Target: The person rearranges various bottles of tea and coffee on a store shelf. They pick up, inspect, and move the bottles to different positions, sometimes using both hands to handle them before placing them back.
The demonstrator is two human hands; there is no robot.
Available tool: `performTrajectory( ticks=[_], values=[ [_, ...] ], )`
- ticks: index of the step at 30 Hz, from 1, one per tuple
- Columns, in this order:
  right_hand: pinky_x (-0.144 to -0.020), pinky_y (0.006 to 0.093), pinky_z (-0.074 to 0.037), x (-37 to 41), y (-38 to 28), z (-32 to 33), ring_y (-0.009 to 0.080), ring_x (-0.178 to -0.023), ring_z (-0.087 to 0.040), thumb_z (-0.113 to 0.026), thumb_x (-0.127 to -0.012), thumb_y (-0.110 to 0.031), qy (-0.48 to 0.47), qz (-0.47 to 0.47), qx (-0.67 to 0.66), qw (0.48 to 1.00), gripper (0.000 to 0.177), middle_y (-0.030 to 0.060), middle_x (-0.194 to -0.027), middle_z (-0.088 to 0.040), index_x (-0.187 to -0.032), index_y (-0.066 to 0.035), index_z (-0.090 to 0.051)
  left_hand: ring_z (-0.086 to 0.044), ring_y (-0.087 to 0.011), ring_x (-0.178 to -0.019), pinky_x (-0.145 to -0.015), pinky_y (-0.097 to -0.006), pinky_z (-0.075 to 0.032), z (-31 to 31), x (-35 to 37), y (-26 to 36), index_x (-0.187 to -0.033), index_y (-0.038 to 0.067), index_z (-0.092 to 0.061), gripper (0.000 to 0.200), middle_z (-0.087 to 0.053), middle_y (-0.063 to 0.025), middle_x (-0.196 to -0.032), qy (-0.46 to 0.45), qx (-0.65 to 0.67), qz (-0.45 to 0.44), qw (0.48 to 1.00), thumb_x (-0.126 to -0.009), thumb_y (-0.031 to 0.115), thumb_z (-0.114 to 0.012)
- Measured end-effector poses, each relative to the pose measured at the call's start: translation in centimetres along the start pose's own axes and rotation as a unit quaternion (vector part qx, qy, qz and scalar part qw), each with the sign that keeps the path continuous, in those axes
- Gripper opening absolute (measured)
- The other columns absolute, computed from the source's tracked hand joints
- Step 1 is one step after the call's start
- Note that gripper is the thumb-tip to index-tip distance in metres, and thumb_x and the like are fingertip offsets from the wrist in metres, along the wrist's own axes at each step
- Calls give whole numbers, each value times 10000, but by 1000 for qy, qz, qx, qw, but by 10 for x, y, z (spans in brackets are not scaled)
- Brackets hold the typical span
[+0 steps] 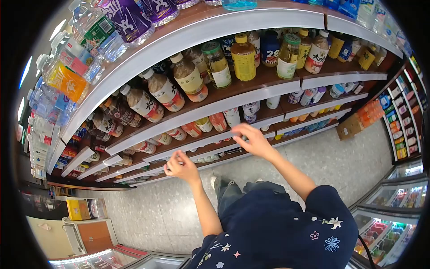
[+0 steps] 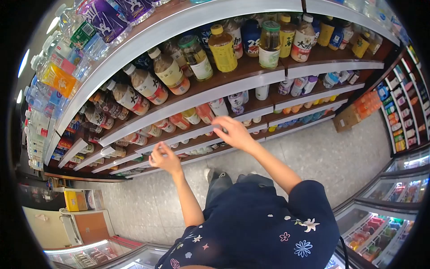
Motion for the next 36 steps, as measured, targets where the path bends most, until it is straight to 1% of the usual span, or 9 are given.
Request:
performTrajectory(
  ticks=[7, 15, 21, 22, 26, 29, 31, 33, 36],
  values=[
    [-658, 282, -513, -85, -46, 52, 171, -812, -685, -703, -855, -128, 195, 89, 20, 977, 386, 140, -1225, -623, -1214, -35, -599, -588, -189, -857, -1080, -517, -245, 10, 9, 1, -1020, 67, -603, 144, -622, -19, -888, -10, 6, 24, 1000, -984, 192, -543],
    [-626, 306, -522, -156, -53, 61, 180, -734, -675, -756, -811, -215, 241, 73, 86, 964, 698, 201, -1262, -577, -1390, 18, -444, -578, -224, -979, -1076, -463, -254, 0, 5, 17, -1042, 60, -594, 170, -631, -57, -1007, -41, 102, 10, 994, -1012, 153, -456],
    [-700, 434, -542, -188, -35, 43, 355, -806, -656, -757, -779, -345, 235, 5, 184, 955, 779, 224, -1212, -549, -1369, 19, -401, -569, -258, -899, -946, -419, -359, -17, -26, 21, -900, 47, -613, 155, -628, -76, -925, -69, 192, -35, 978, -971, 145, -516],
    [-714, 446, -541, -190, -33, 40, 370, -834, -649, -757, -774, -372, 239, -4, 221, 945, 783, 225, -1205, -546, -1355, 23, -412, -569, -278, -858, -792, -381, -438, -19, -35, 27, -860, 2, -610, 145, -606, -111, -892, -60, 235, -61, 968, -949, 95, -541],
    [-851, 450, -496, -187, -48, 43, 419, -1039, -575, -797, -747, -355, 250, -12, 278, 927, 715, 244, -1149, -542, -1263, 44, -503, -572, -283, -847, -782, -365, -464, -36, -67, 49, -960, -9, -608, 67, -587, -138, -922, -87, 328, -86, 937, -905, 29, -604],
    [-813, 466, -510, -177, -54, 39, 395, -1027, -586, -780, -752, -368, 279, 9, 277, 920, 711, 233, -1200, -507, -1272, 11, -478, -599, -329, -994, -892, -392, -465, -53, -88, 71, -1034, -12, -608, 167, -611, -179, -1098, -171, 411, -37, 895, -882, 50, -637],
    [-760, 454, -521, -172, -60, 39, 394, -907, -632, -806, -722, -340, 293, -22, 249, 923, 706, 213, -1074, -598, -1249, 2, -483, -567, -366, -1125, -979, -420, -431, -58, -101, 90, -1081, -9, -593, 244, -584, -206, -1222, -166, 411, -102, 890, -865, 79, -661],
    [-737, 445, -530, -159, -65, 36, 395, -842, -656, -811, -711, -325, 265, -150, 182, 935, 700, 193, -994, -650, -1241, -6, -483, -489, -437, -1218, -1025, -471, -394, -71, -107, 100, -1271, -43, -474, 494, -489, -290, -1317, -181, 377, -133, 898, -860, 148, -672],
    [-697, 407, -542, -136, -78, 34, 363, -753, -680, -813, -699, -301, 313, -99, 217, 919, 687, 165, -903, -687, -1229, -16, -482, -419, -514, -1252, -1041, -516, -375, -90, -109, 108, -1415, -109, -267, 757, -386, -398, -1350, -236, 345, -121, 900, -862, 217, -667]
  ],
)
Point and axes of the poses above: each hand's wrist, its own x-axis away from the middle knuckle, its own z-axis out of the back of the hand, y = z × x, the point moved 7 cm from there along -x, towards the middle knuckle
